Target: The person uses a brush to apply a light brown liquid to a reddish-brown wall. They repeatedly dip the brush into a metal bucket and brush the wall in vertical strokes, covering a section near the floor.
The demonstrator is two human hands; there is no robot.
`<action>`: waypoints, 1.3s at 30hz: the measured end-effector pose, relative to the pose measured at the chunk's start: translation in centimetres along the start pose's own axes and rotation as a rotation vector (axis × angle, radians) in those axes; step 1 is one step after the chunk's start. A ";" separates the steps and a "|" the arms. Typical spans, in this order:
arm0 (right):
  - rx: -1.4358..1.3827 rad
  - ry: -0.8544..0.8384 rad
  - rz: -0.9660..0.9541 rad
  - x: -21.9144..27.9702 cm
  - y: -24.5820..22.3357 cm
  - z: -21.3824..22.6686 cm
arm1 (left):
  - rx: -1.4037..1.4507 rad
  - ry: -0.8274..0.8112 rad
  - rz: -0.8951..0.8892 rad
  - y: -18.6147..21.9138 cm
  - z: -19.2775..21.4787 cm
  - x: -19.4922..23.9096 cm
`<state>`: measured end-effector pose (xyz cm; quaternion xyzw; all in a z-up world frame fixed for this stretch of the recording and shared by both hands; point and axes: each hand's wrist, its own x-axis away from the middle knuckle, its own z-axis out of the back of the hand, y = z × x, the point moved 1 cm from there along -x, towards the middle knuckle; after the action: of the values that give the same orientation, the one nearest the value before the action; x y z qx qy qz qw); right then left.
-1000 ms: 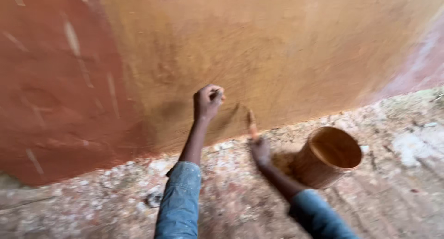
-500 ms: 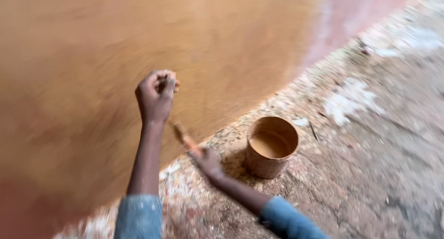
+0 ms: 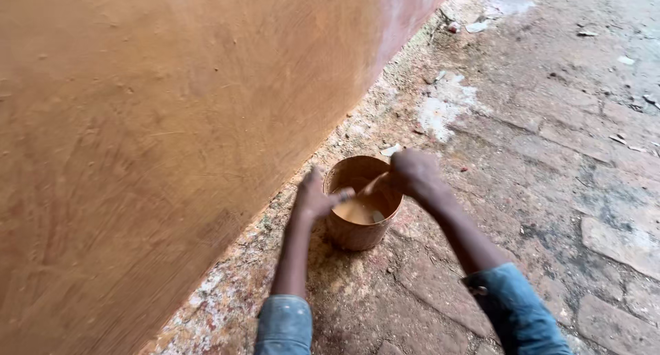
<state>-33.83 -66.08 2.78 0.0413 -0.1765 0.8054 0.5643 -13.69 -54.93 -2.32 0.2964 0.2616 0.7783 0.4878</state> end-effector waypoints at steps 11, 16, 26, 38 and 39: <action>0.103 0.298 0.398 -8.6 -1.6 -16.3 | -0.235 -0.019 -0.049 -6.0 -5.8 -3.5; 0.074 0.055 0.221 -8.7 -2.1 -14.9 | -0.176 -0.010 -0.131 -5.4 -5.8 -3.6; 0.065 0.135 0.194 -9.2 -1.6 -14.5 | -0.172 0.043 0.000 -3.1 -3.0 -1.6; 0.138 0.459 0.395 -10.6 -2.3 -11.5 | -0.154 0.868 -0.335 -3.9 9.2 4.6; 0.164 0.350 0.325 -9.6 -3.6 -10.1 | -0.146 0.887 -0.309 -3.9 10.4 5.6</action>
<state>-25.72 -70.19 -8.38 -0.0822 -0.0145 0.8921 0.4441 -5.84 -47.04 3.30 -0.1419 0.4301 0.7646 0.4586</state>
